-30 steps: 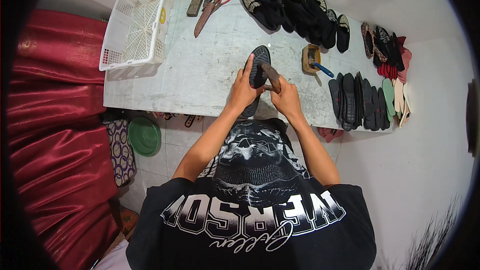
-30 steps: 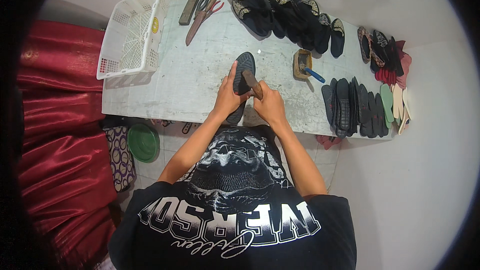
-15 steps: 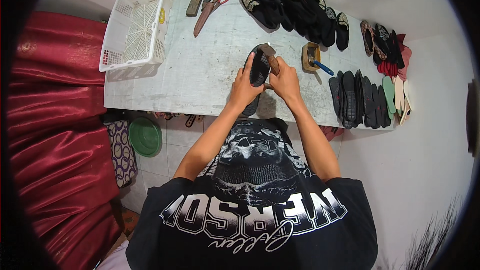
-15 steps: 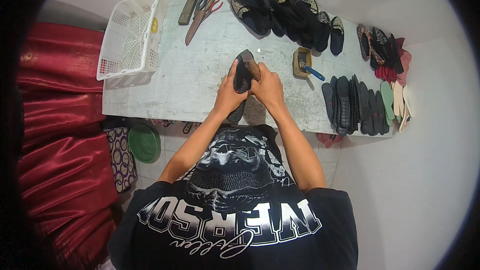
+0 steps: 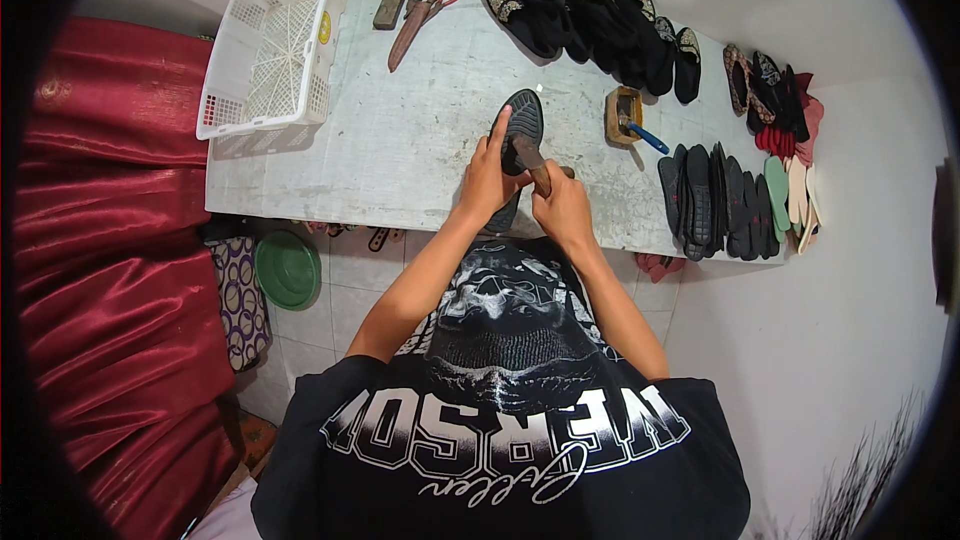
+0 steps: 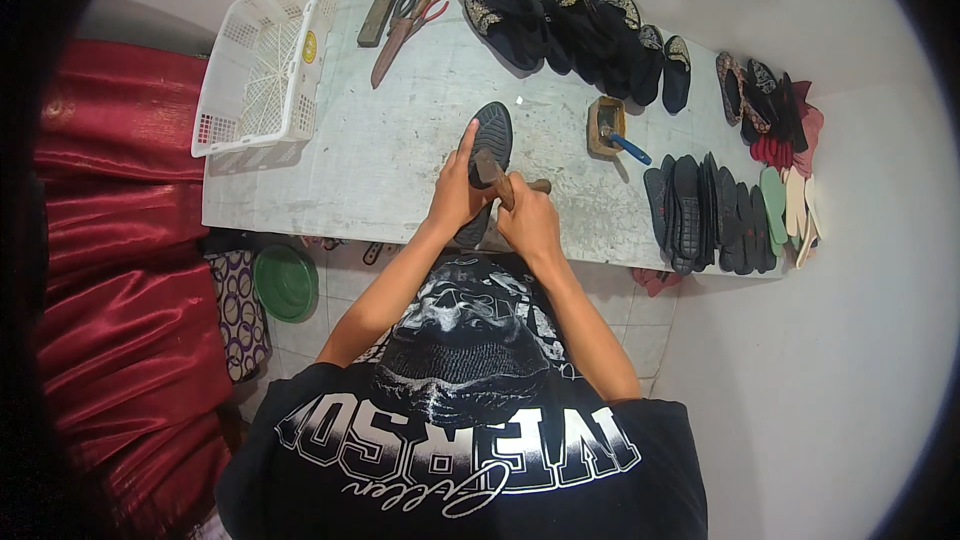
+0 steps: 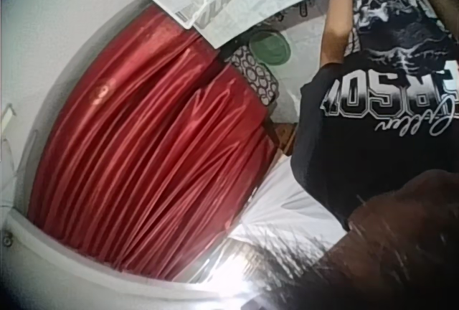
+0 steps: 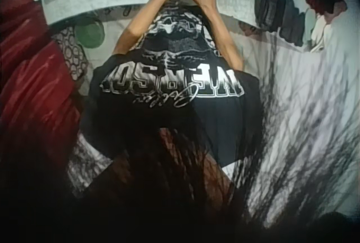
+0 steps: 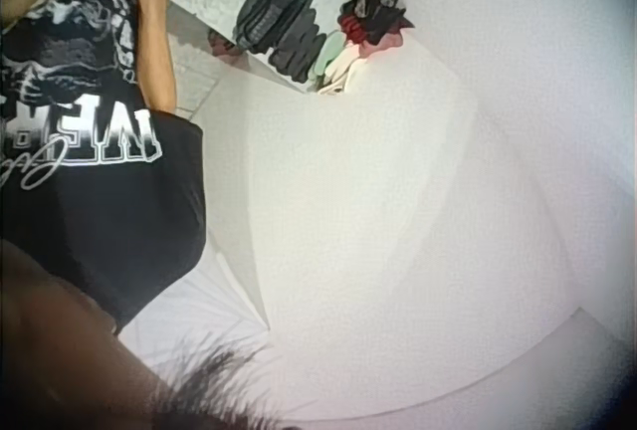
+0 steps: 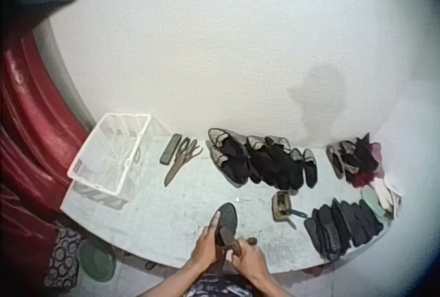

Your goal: Hammer the sole of a shoe to ensure proper adhesion and finishing.

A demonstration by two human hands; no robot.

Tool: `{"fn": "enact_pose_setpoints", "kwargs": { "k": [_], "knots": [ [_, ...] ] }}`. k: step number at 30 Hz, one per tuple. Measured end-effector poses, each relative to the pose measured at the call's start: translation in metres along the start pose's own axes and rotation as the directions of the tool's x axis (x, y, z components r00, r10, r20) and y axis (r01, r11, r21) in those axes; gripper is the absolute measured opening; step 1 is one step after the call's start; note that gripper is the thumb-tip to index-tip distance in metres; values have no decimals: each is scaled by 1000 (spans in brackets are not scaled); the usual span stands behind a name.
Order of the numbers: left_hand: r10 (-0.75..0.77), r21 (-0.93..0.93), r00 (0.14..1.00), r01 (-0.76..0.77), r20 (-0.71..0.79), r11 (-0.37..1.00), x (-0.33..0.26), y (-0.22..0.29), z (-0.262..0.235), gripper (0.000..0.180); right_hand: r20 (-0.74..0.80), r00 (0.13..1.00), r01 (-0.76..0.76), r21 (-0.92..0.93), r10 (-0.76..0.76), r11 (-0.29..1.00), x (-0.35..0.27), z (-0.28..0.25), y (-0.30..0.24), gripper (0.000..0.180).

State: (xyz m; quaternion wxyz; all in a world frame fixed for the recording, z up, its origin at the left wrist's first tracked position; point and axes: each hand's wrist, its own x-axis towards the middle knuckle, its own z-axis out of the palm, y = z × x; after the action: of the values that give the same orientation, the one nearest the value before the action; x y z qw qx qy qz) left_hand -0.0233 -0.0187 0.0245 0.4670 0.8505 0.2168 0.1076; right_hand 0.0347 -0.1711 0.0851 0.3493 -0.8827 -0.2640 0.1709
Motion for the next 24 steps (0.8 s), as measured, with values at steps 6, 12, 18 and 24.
{"fn": "enact_pose_setpoints", "kwargs": {
  "k": [6, 12, 18, 24],
  "knots": [
    [-31, 15, 999, 31, 25, 999, -1, 11, -8, 120, 15, 1000, -15, -51, 15, 999, -15, 0, 5, 23],
    [-35, 30, 998, 33, 43, 999, -1, 8, -7, 112, 19, 999, 26, -29, -26, 999, -27, 7, 22, 23],
    [-38, 17, 999, 38, 24, 999, 1, 6, -3, 121, -63, 998, 34, 80, -29, 996, -27, 8, 23, 21],
    [-62, 44, 998, 61, 24, 997, 1, 9, -3, 128, -129, 992, 39, 168, -17, 985, -16, 11, 28, 21]
  ]
}}
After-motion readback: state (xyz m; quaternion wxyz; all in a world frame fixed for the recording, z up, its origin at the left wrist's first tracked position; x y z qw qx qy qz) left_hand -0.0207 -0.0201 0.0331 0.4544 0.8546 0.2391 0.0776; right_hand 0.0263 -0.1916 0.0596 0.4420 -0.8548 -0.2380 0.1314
